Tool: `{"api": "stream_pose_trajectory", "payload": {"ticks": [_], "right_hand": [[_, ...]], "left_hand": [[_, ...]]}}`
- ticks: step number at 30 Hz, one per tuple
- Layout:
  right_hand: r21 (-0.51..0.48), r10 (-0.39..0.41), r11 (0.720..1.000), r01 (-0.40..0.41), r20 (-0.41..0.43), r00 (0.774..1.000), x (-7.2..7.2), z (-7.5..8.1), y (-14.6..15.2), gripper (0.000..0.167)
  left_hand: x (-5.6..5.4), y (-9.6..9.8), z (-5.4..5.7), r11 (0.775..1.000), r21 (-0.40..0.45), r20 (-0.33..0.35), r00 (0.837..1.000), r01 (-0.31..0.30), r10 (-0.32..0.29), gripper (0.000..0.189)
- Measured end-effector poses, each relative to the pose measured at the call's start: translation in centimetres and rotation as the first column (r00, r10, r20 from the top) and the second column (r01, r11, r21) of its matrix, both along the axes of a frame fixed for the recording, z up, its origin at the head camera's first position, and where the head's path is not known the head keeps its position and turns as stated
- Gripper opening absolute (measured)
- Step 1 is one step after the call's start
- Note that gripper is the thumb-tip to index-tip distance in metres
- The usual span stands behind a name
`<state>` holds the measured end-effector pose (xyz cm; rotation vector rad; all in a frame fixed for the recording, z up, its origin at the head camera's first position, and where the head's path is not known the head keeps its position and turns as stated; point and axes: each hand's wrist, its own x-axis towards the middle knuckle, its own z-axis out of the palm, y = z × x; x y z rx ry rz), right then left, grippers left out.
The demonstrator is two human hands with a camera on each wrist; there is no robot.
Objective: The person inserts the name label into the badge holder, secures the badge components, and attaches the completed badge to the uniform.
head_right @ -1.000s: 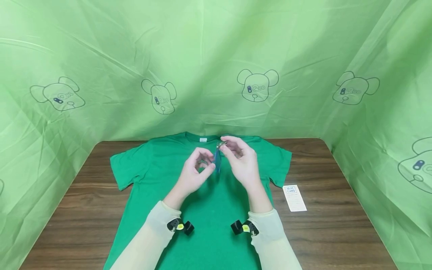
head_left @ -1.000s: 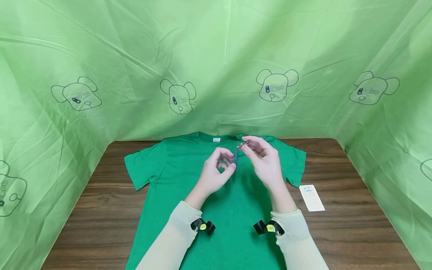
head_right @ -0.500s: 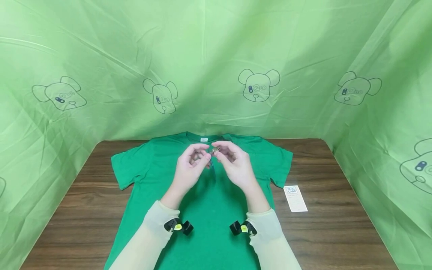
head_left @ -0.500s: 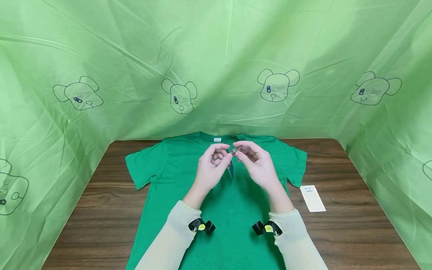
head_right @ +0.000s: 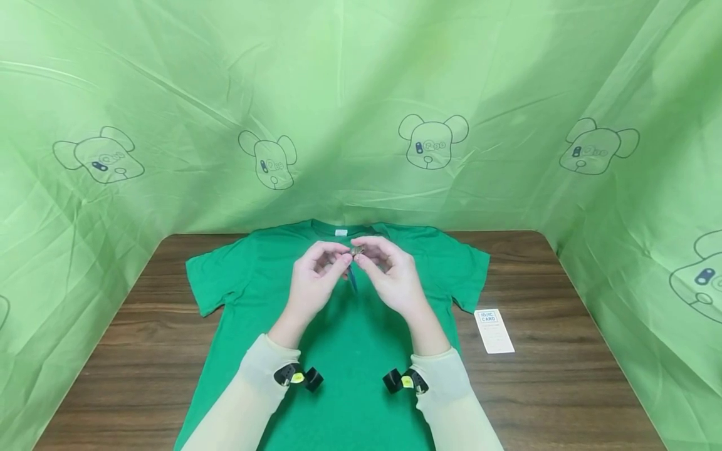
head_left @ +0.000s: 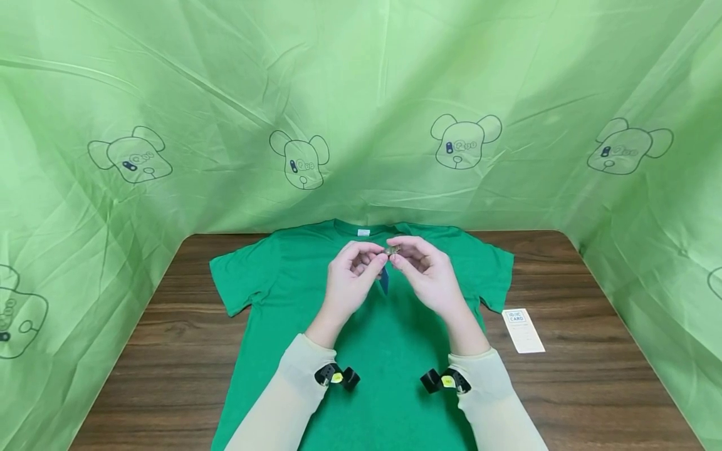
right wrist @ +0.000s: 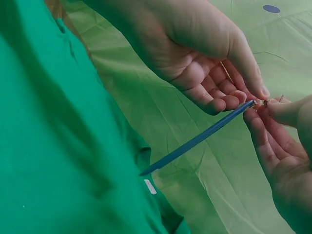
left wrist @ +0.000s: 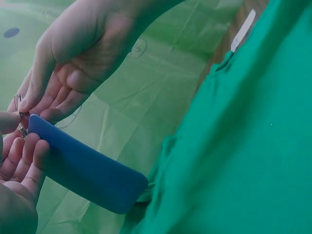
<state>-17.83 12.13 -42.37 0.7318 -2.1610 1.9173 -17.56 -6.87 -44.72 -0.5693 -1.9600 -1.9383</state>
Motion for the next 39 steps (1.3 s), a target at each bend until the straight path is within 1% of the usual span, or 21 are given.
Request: {"api": "stream_pose_trajectory", "payload": {"ticks": [3, 7, 12, 15, 20, 23, 29, 35, 39], "right_hand": [[-0.016, 0.006, 1.000, -0.006, 0.034, 0.999, 0.0, 0.1, 0.0, 0.035], [-0.043, -0.002, 0.999, 0.007, 0.118, 0.993, 0.0, 0.2, -0.1, 0.040], [-0.077, -0.026, 0.996, 0.045, 0.226, 0.974, 0.2, 0.4, -0.5, 0.033], [-0.068, -0.043, 0.996, 0.064, 0.273, 0.961, 0.2, 0.5, -0.5, 0.033], [0.000, -0.049, 0.999, 0.052, 0.324, 0.945, 0.1, 0.4, -0.5, 0.030], [0.026, -0.044, 0.999, 0.037, 0.338, 0.940, 0.1, 0.5, -0.5, 0.027], [0.021, -0.029, 1.000, 0.023, 0.350, 0.936, 0.2, 0.5, -0.6, 0.021], [0.032, -0.025, 0.999, 0.016, 0.315, 0.949, 0.2, 0.5, -0.5, 0.018], [0.034, -0.012, 0.999, 0.003, 0.274, 0.962, 0.2, 0.2, -0.3, 0.013]], "left_hand": [[-0.1, 0.0, 0.0, 1.000, -0.001, 0.000, 1.000, -0.005, 0.005, 0.013], [-0.1, -0.1, 0.0, 1.000, -0.013, -0.008, 1.000, -0.004, 0.004, 0.013], [-0.1, -0.2, -0.2, 0.999, -0.047, -0.045, 0.999, -0.006, 0.004, 0.011], [-0.1, -0.3, -0.4, 0.998, -0.060, -0.068, 0.998, -0.010, 0.006, 0.011], [-0.3, -0.3, -0.7, 0.998, -0.053, -0.078, 0.997, -0.024, 0.020, 0.011], [-0.3, -0.3, -0.8, 0.998, -0.060, -0.089, 0.996, -0.034, 0.029, 0.011], [-0.4, -0.3, -1.1, 0.996, -0.081, -0.125, 0.992, -0.029, 0.019, 0.013], [-0.4, -0.3, -1.3, 0.999, -0.047, -0.119, 0.993, 0.003, -0.009, 0.015], [-0.3, -0.1, -1.1, 1.000, -0.020, -0.111, 0.994, 0.021, -0.023, 0.015]]}}
